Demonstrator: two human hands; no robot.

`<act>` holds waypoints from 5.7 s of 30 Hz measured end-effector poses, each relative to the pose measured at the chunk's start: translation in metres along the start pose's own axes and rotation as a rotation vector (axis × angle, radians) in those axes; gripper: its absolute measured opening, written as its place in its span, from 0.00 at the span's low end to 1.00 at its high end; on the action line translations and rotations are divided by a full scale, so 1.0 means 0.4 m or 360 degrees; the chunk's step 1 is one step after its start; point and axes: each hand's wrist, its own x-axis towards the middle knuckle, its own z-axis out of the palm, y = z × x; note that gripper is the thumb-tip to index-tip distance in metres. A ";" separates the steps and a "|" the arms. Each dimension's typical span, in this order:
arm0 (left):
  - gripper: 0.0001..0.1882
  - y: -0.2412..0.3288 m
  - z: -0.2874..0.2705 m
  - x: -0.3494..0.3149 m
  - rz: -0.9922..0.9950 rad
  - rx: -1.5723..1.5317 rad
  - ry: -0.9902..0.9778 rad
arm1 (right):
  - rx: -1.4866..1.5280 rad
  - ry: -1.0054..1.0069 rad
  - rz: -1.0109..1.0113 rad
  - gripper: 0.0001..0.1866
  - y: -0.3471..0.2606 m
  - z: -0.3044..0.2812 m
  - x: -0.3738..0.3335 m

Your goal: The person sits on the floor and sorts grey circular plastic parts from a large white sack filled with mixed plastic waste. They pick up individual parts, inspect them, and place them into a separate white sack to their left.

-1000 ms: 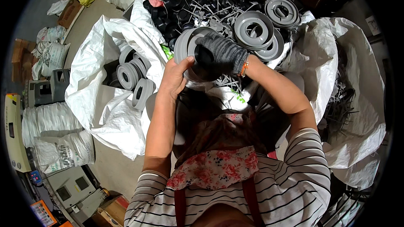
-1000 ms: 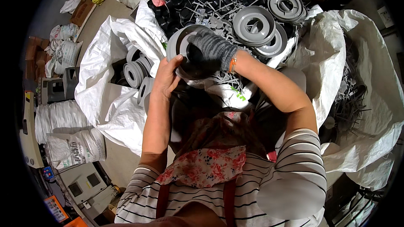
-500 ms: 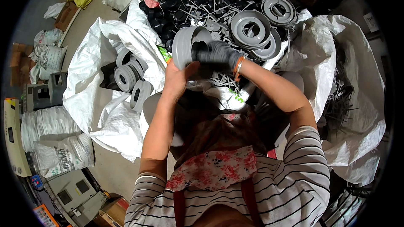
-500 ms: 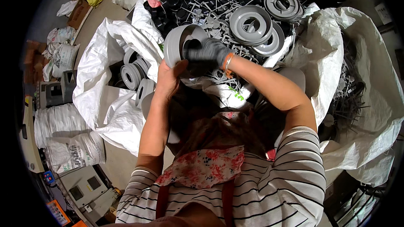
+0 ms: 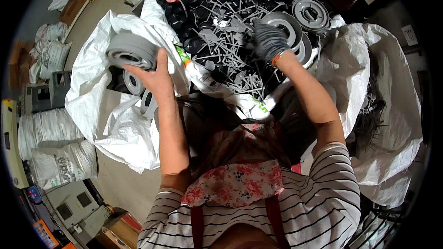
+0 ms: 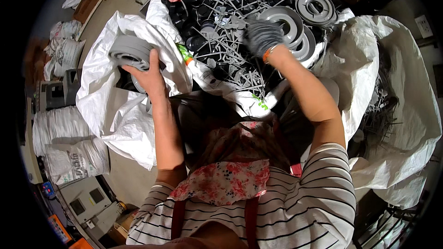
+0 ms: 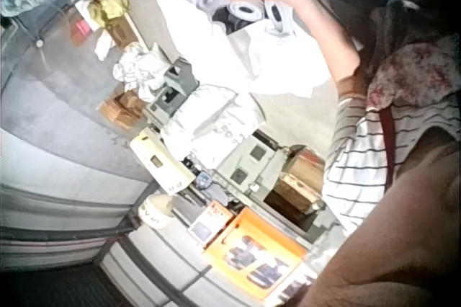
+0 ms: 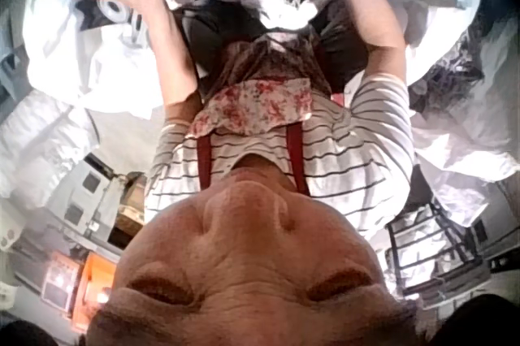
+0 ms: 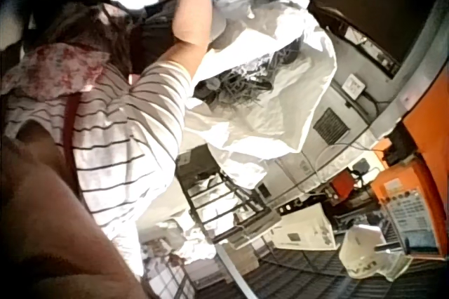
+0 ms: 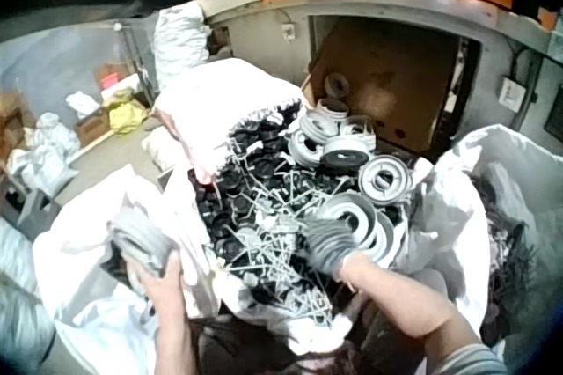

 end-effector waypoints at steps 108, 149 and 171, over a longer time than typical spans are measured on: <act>0.14 0.028 0.159 -0.089 -0.1408 -0.1269 -0.0969 | 0.1114 0.0332 0.0108 0.36 0.074 0.002 -0.003; 0.12 0.049 0.076 -0.080 -0.1121 -0.0953 -0.1498 | 0.0748 0.0438 -0.1270 0.18 -0.116 0.045 -0.037; 0.13 0.028 0.093 -0.110 -0.0585 -0.0463 -0.1478 | 0.1157 0.0272 -0.0681 0.39 -0.070 0.098 -0.008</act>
